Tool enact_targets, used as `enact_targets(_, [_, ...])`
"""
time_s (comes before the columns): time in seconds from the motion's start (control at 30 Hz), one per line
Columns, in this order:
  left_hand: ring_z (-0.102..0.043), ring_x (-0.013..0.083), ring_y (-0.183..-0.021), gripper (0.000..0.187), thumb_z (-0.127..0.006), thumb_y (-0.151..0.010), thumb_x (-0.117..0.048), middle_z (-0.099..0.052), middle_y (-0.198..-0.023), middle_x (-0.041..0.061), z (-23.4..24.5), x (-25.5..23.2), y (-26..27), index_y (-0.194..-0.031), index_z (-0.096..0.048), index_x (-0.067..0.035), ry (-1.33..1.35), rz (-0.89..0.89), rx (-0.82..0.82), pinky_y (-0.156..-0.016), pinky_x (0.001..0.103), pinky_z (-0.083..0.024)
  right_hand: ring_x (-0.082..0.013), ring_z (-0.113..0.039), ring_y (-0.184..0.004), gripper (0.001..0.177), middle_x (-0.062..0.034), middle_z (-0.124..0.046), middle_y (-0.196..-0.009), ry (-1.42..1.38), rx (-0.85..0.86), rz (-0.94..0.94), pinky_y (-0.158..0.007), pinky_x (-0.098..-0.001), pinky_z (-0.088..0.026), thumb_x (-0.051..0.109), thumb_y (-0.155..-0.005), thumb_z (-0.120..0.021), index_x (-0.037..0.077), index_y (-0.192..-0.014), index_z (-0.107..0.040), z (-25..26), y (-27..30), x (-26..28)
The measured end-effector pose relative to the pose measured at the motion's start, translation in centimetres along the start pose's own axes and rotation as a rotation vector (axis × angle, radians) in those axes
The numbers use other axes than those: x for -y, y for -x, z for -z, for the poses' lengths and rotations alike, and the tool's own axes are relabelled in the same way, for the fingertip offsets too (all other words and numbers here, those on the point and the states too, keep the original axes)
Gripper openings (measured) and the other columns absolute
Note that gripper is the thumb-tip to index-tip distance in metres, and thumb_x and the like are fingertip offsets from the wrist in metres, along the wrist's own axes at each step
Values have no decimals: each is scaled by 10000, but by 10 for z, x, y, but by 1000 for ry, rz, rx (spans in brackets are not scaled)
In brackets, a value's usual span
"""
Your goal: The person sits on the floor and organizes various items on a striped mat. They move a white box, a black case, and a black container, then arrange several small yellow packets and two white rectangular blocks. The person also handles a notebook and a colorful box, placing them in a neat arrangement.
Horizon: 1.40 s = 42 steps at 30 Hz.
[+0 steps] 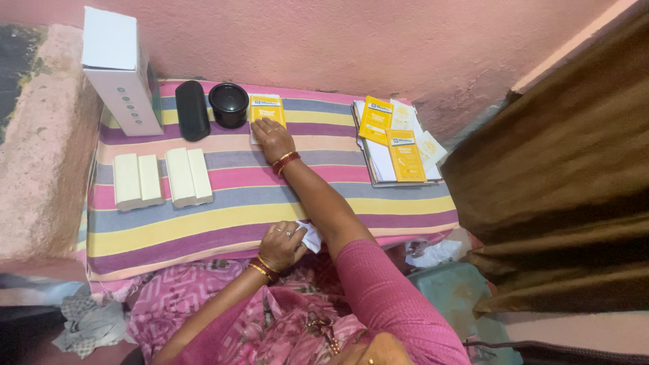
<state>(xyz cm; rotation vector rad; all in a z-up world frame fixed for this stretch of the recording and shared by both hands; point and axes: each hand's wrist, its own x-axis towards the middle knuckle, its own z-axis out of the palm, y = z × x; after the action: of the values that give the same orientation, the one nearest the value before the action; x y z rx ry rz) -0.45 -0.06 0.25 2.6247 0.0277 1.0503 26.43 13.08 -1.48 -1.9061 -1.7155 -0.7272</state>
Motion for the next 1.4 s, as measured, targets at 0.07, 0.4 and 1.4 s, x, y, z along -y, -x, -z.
enact_targets(0.07, [-619,248,-949,369,-733,-779,-319,-659,-1026,73,-1,1,0,-1081,-676,-114,-4,-9,-12,-829,407,-473,-323,-628,-1247,332,-126,-713,-1256,-23,55,-11,-1076,-456,-483,107,-926,-549,86,-1223,-696,-6,1,-4])
enact_targets(0.4, [-629,246,-934,362,-756,-804,-341,-670,-1026,82,-11,7,2,-1077,-677,-116,5,-23,-5,-797,404,-482,-347,-537,-1331,328,-173,-644,-1338,-89,144,-235,-1127,-489,-407,166,-954,-671,57,-1263,-655,9,18,-35])
enact_targets(1.4, [-632,242,-969,393,-758,-814,-357,-674,-1067,83,-19,9,10,-1119,-681,-123,-46,-44,1,-794,402,-485,-306,-689,-888,117,-114,-710,-865,307,207,-219,-710,-471,-545,129,-864,-608,98,-798,-700,25,47,-59])
